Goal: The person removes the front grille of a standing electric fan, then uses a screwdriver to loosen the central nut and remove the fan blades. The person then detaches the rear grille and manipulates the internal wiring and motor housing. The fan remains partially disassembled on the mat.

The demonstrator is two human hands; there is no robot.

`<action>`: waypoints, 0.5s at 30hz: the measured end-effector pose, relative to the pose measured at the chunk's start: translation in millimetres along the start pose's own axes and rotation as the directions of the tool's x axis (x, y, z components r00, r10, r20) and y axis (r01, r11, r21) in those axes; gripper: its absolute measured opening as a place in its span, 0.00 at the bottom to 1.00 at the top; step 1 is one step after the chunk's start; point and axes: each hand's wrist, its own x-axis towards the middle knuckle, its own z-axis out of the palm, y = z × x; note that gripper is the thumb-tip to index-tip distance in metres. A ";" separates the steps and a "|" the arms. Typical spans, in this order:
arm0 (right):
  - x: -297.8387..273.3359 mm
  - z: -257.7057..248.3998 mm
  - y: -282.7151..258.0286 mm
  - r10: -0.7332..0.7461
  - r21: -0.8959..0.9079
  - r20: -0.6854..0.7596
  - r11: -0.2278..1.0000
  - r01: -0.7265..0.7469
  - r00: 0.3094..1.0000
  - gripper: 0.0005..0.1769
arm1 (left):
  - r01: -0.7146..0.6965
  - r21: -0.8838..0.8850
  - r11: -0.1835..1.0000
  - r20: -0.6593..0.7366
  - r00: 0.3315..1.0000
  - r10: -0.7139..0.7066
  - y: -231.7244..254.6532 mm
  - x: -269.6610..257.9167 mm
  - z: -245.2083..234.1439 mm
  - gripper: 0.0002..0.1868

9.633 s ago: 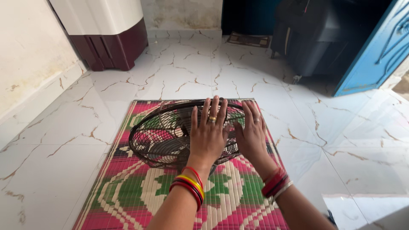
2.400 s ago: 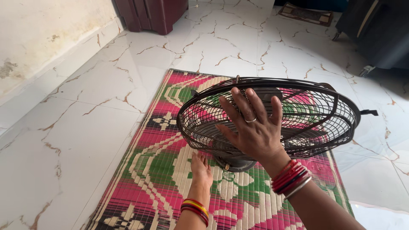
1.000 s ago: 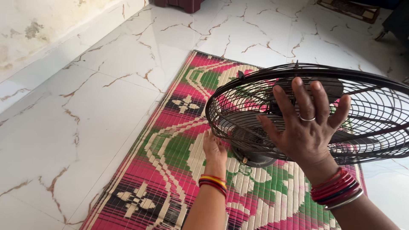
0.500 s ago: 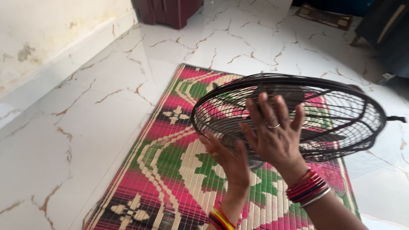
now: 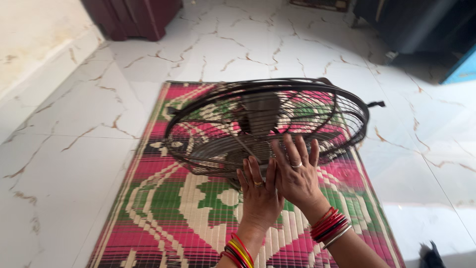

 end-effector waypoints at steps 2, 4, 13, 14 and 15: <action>-22.6 3.6 10.5 0.023 0.098 -0.115 0.995 -0.012 0.993 0.30 | -0.025 0.059 0.998 -0.002 1.000 0.025 4.7 -0.8 8.5 0.43; -51.1 14.5 17.4 0.206 0.247 -0.187 0.956 -0.157 0.961 0.31 | -0.033 0.073 0.997 0.012 0.999 0.032 5.7 1.5 15.9 0.43; -145.6 119.6 92.4 0.697 0.685 0.708 -0.717 -0.128 -0.118 0.40 | -0.032 0.089 0.996 -0.056 0.998 0.037 7.2 6.5 29.7 0.44; -149.7 124.4 94.7 0.658 0.644 0.747 -0.752 -0.142 -0.098 0.43 | -0.029 0.093 0.995 -0.061 0.998 0.034 8.7 6.1 29.2 0.45; -150.2 128.1 96.7 0.615 0.599 0.785 -0.785 -0.156 -0.079 0.46 | -0.025 0.097 0.995 -0.064 0.997 0.031 9.3 5.8 28.6 0.45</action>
